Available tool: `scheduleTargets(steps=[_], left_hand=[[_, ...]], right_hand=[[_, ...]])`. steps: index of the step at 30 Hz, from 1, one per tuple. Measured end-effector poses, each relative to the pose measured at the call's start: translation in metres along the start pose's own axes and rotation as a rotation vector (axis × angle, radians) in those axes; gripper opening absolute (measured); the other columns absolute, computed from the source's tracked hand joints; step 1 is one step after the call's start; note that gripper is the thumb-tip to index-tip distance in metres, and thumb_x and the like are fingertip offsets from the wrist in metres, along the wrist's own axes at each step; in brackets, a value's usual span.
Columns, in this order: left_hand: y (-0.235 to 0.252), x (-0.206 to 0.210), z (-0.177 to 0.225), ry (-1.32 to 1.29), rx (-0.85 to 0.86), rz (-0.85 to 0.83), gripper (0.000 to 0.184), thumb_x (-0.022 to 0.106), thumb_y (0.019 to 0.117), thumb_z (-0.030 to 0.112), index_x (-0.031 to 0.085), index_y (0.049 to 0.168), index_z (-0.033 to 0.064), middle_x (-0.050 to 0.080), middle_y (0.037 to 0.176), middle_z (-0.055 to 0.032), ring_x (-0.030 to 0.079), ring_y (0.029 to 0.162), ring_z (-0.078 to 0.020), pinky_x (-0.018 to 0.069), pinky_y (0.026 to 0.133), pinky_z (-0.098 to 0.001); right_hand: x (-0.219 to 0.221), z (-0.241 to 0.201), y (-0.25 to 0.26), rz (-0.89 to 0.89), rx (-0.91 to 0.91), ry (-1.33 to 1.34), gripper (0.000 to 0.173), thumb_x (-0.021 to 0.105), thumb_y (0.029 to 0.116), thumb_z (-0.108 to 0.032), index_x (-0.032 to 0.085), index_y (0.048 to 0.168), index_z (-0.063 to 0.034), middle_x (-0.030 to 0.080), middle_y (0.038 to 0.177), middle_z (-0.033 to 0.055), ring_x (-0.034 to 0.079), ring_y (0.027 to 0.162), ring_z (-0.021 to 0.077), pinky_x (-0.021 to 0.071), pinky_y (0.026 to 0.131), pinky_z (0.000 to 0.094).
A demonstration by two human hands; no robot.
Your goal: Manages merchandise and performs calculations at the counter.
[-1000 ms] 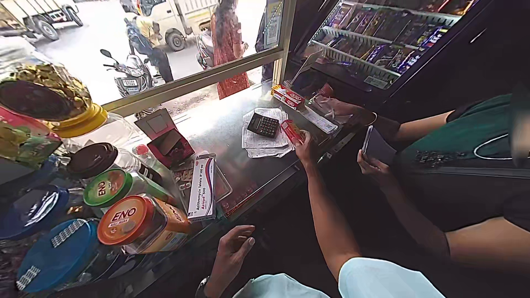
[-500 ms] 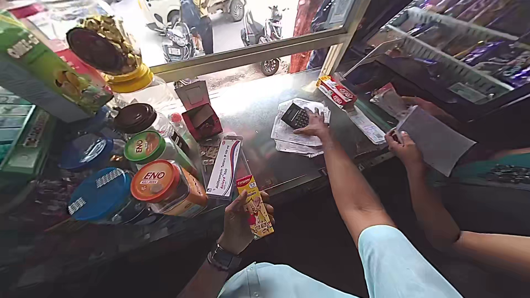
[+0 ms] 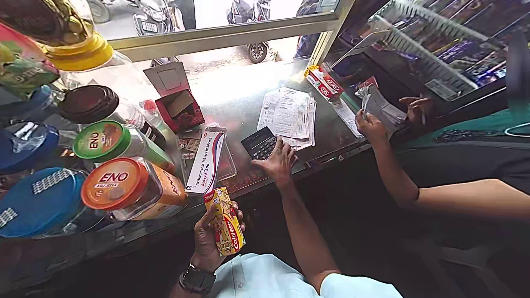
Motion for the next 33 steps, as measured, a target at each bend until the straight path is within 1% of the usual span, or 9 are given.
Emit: scheduleTargets(steps=[4,8,10,11,13,15,18,21,33], left_hand=[[0.0,0.009,0.0,0.152,0.01,0.158,0.047,0.076,0.0871,0.04,0.066,0.116,0.0045,0.072,0.105,-0.0214,0.075,0.087,-0.0314,0.0644,0.072,-0.0443],[-0.012,0.003,-0.002,0.13,-0.039,0.054,0.054,0.08,0.084,0.041,0.065,0.125,0.0088,0.071,0.112,-0.0195,0.074,0.088,-0.0302,0.0635,0.074,-0.044],[-0.012,0.003,-0.002,0.102,-0.069,-0.028,0.054,0.079,0.0857,0.038,0.064,0.128,0.0077,0.07,0.11,-0.0187,0.074,0.086,-0.0289,0.0632,0.073,-0.0427],[-0.01,0.005,-0.001,0.097,-0.078,-0.075,0.054,0.078,0.087,0.037,0.063,0.129,0.0069,0.07,0.108,-0.0182,0.073,0.085,-0.0282,0.0629,0.073,-0.0418],[-0.005,0.01,0.001,0.081,-0.081,-0.158,0.06,0.076,0.0869,0.037,0.059,0.137,0.0072,0.069,0.107,-0.0168,0.072,0.084,-0.0265,0.0618,0.071,-0.0395],[-0.002,0.009,0.005,0.051,-0.047,-0.2,0.07,0.076,0.0846,0.037,0.053,0.143,0.007,0.067,0.105,-0.0168,0.07,0.083,-0.0274,0.0609,0.069,-0.0403],[0.003,0.01,0.008,0.032,-0.004,-0.213,0.072,0.076,0.0809,0.037,0.054,0.141,0.0047,0.066,0.099,-0.0132,0.067,0.079,-0.0238,0.0578,0.07,-0.0394],[0.001,0.007,0.009,-0.037,-0.016,-0.221,0.069,0.075,0.0801,0.036,0.055,0.137,0.003,0.065,0.094,-0.0127,0.066,0.078,-0.0248,0.0572,0.073,-0.0413],[0.004,0.0,0.008,-0.098,0.044,-0.268,0.076,0.073,0.0782,0.044,0.052,0.141,0.0069,0.063,0.089,-0.0097,0.064,0.074,-0.022,0.0565,0.07,-0.0368]], right_hand=[[-0.017,0.022,0.009,-0.05,0.0,0.177,0.116,0.075,0.0764,-0.073,0.028,0.162,-0.0088,0.037,0.155,0.0322,0.034,0.143,0.0533,0.025,0.112,0.0736],[-0.095,0.091,0.116,0.211,0.03,0.533,0.077,0.062,0.0975,-0.022,0.022,0.161,-0.0046,0.065,0.119,0.0291,0.071,0.091,0.0393,0.0583,0.077,0.056],[-0.136,0.08,0.116,0.16,0.134,0.546,0.068,0.054,0.1002,-0.01,0.023,0.16,-0.0021,0.067,0.112,0.0225,0.062,0.076,0.023,0.0501,0.067,0.0393],[-0.166,0.054,0.095,-0.045,0.278,0.501,0.065,0.047,0.1058,-0.008,0.016,0.163,-0.0084,0.062,0.123,0.0157,0.056,0.085,0.0179,0.0462,0.078,0.0362],[-0.18,0.028,0.06,-0.046,0.256,0.498,0.057,0.049,0.1065,-0.007,0.029,0.16,-0.0085,0.065,0.118,0.0145,0.055,0.08,0.0146,0.045,0.077,0.0327],[-0.132,0.05,0.049,0.135,-0.136,0.607,0.046,0.057,0.1025,-0.01,0.048,0.146,-0.0002,0.07,0.096,0.0143,0.061,0.07,0.0108,0.0513,0.066,0.0285],[-0.062,0.066,0.018,0.181,-0.337,0.545,0.037,0.057,0.104,-0.022,0.06,0.138,-0.0067,0.072,0.111,0.0158,0.07,0.093,0.0253,0.0571,0.081,0.0453],[-0.008,0.078,0.001,0.145,-0.273,0.308,0.041,0.044,0.1084,-0.022,0.057,0.144,-0.0094,0.062,0.137,0.0212,0.06,0.124,0.0413,0.046,0.104,0.0625],[0.02,0.058,-0.026,0.113,-0.361,-0.016,0.044,0.039,0.109,-0.04,0.06,0.142,-0.0215,0.059,0.127,0.0263,0.057,0.113,0.0489,0.0437,0.087,0.0695]])
Point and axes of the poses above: each hand's wrist, its own y-axis towards the middle knuckle, its own x-axis out of the palm, z = x × y, the point moved 4 cm from there along y, towards the middle knuckle
